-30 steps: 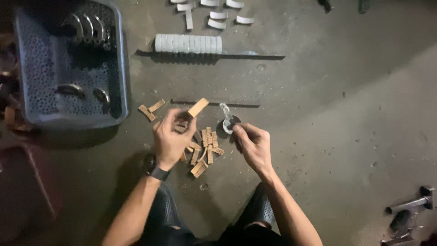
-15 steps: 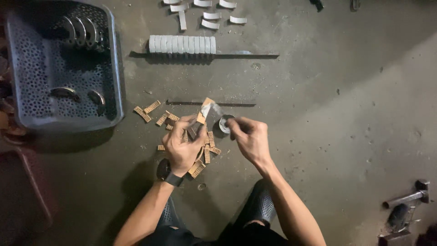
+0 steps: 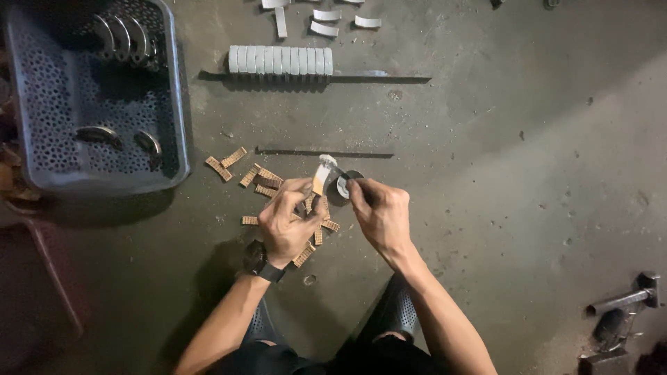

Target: Applying white paste or lubricant to individual metal engine components.

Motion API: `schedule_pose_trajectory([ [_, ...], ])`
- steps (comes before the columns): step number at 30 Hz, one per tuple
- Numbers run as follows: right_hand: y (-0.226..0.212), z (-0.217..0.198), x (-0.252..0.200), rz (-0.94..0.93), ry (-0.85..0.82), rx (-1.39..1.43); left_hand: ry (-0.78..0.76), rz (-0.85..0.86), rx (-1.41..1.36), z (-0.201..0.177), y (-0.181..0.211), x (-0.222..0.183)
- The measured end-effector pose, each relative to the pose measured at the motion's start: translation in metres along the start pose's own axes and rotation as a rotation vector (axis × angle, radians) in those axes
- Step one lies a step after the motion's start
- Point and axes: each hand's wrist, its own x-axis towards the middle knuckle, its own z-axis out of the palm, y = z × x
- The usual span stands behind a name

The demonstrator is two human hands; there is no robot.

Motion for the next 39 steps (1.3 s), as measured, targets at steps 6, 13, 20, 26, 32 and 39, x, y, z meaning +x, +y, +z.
schedule_pose_trajectory([
  [6,0.04,-0.003,0.0,-0.005,0.083,0.017,0.041,-0.078,-0.083,0.003,0.003,-0.001],
  [13,0.035,-0.021,0.006,0.275,0.092,0.355,-0.061,-0.6,-0.643,0.002,-0.026,-0.01],
  [20,0.008,0.001,0.012,0.139,-0.214,0.498,-0.261,-0.962,-1.304,0.012,-0.017,-0.004],
  [26,0.027,0.001,0.015,0.264,-0.07,0.497,-0.17,-0.435,-0.496,0.016,-0.008,-0.014],
  [32,0.029,0.004,0.013,0.238,0.001,0.537,-0.058,-0.512,-0.429,0.015,-0.005,-0.025],
  [39,0.033,0.007,-0.003,0.438,-0.201,0.525,-0.07,-0.495,-0.252,0.008,-0.019,-0.016],
])
